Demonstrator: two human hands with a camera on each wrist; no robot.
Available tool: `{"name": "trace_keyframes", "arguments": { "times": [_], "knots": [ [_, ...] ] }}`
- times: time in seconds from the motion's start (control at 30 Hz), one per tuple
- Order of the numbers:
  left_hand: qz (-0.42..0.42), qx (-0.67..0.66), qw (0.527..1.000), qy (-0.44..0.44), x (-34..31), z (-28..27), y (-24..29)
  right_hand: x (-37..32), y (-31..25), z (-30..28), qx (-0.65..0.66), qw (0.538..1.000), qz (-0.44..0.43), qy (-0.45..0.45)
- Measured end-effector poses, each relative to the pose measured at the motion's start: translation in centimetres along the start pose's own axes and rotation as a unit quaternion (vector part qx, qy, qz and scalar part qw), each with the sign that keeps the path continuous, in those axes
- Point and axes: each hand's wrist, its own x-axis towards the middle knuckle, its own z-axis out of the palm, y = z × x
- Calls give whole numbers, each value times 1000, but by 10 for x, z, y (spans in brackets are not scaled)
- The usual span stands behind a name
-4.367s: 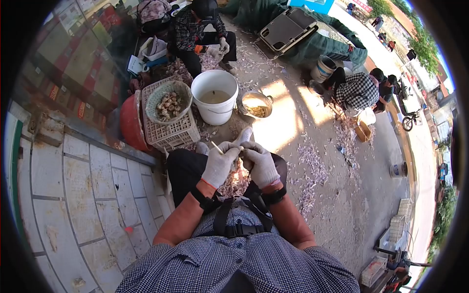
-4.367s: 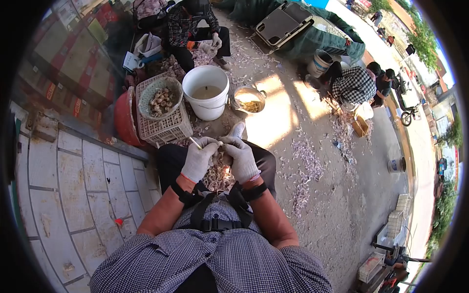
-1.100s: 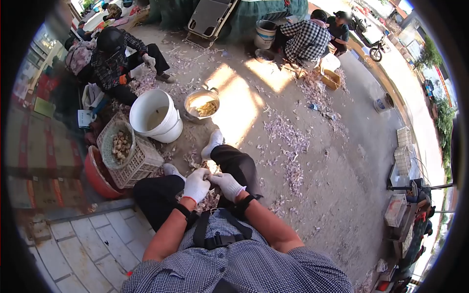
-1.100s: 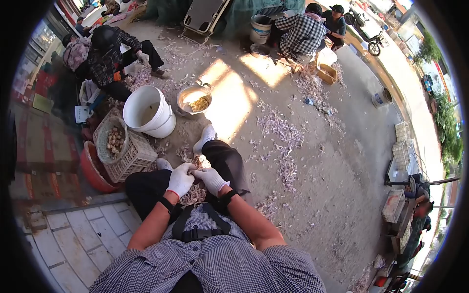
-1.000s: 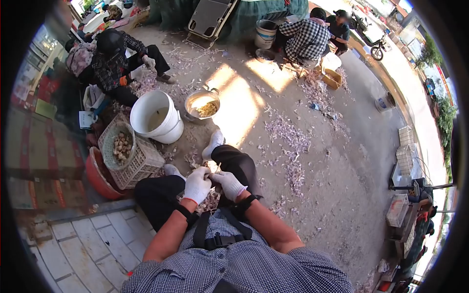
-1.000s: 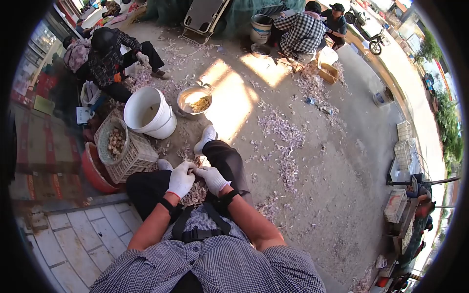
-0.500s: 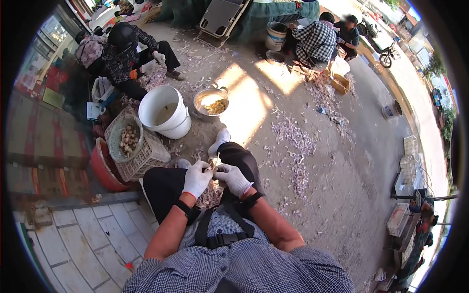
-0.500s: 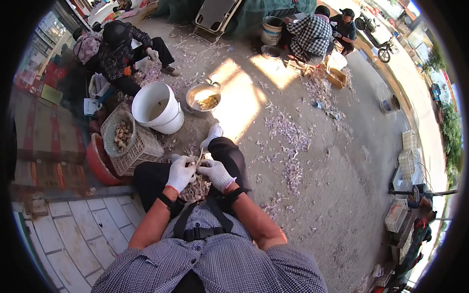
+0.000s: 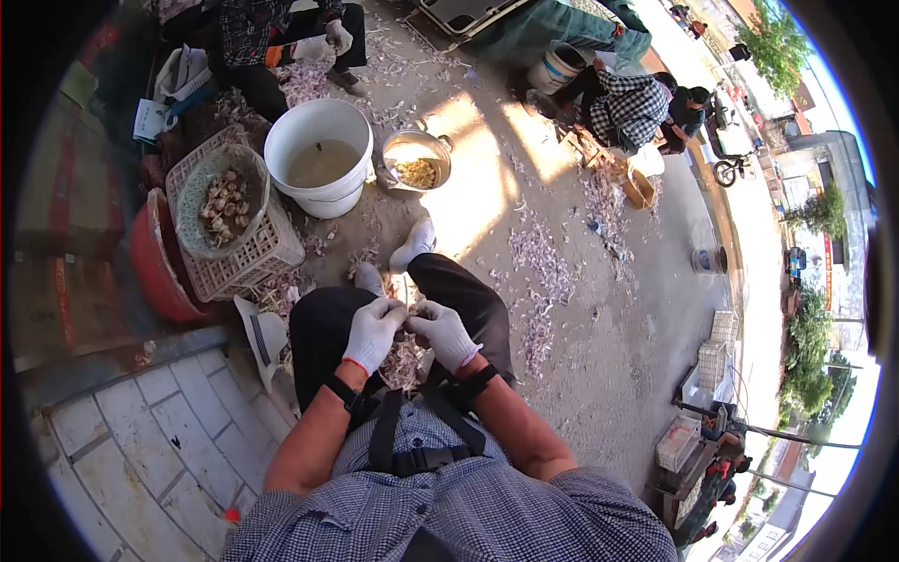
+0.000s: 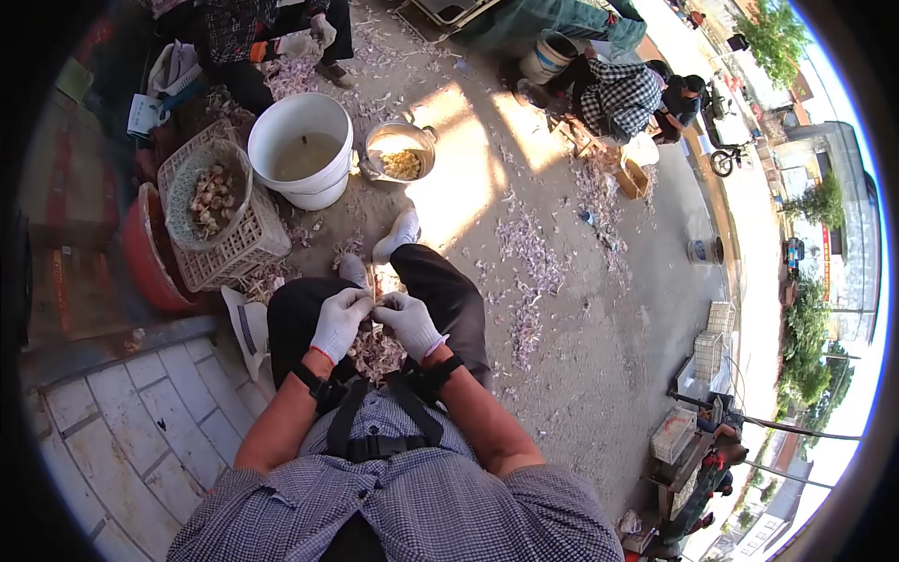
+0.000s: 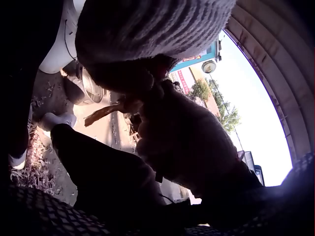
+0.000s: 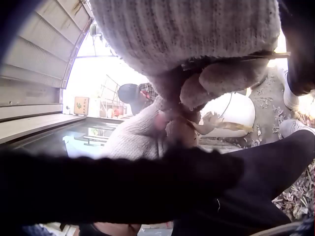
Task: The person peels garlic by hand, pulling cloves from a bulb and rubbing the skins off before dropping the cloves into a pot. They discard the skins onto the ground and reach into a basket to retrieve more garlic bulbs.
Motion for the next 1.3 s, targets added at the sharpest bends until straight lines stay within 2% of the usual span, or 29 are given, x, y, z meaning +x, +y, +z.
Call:
{"name": "trace_keyframes", "arguments": {
  "times": [0.13, 0.23, 0.3, 0.37, 0.43, 0.5, 0.57, 0.63, 0.73, 0.8, 0.87, 0.9, 0.97, 1.07, 1.17, 1.3],
  "knots": [
    [-40, -73, 996, 10, 14, -25, -6, 25, 3, 25, 2, 999, 32, 20],
    [-64, -99, 993, 13, 22, -39, -6, 35, 1, 40, -20, 999, 17, 38],
    [-10, -57, 998, 19, 29, -46, 0, 39, -8, 50, 3, 998, 3, 68],
    [-10, -69, 997, 23, 28, -47, 18, 38, -30, 60, 2, 997, 4, 71],
    [37, -57, 997, 32, 22, -51, 30, 34, -49, 70, 84, 994, -7, 73],
    [47, -49, 997, 27, 14, -55, 36, 32, -44, 70, 68, 996, -13, 64],
    [59, -54, 996, 28, 5, -55, 36, 30, -34, 74, 38, 995, -49, 72],
    [85, 3, 996, 27, -2, -57, 35, 20, -30, 73, -50, 994, -73, 69],
    [88, -16, 996, 22, -18, -55, 23, 5, -29, 66, -141, 983, -110, 48],
    [101, -14, 995, 23, -26, -54, 17, -4, -38, 63, -242, 960, -140, 8],
    [60, -70, 995, 37, -35, -52, 14, -12, -42, 64, -258, 955, -145, -1],
    [67, -65, 995, 39, -40, -49, 20, -17, -42, 64, -271, 952, -141, -5],
    [27, -86, 995, 48, -50, -43, 32, -17, -32, 62, -238, 956, -169, 6],
    [9, -104, 994, 46, -60, -30, 42, -29, -29, 53, -109, 986, -129, -6],
    [29, -90, 995, 26, -59, -14, 31, -37, -26, 32, -63, 992, -108, -14],
    [51, -77, 995, 23, -61, 16, 29, -49, -27, 5, -92, 983, -158, 0]
  ]
}}
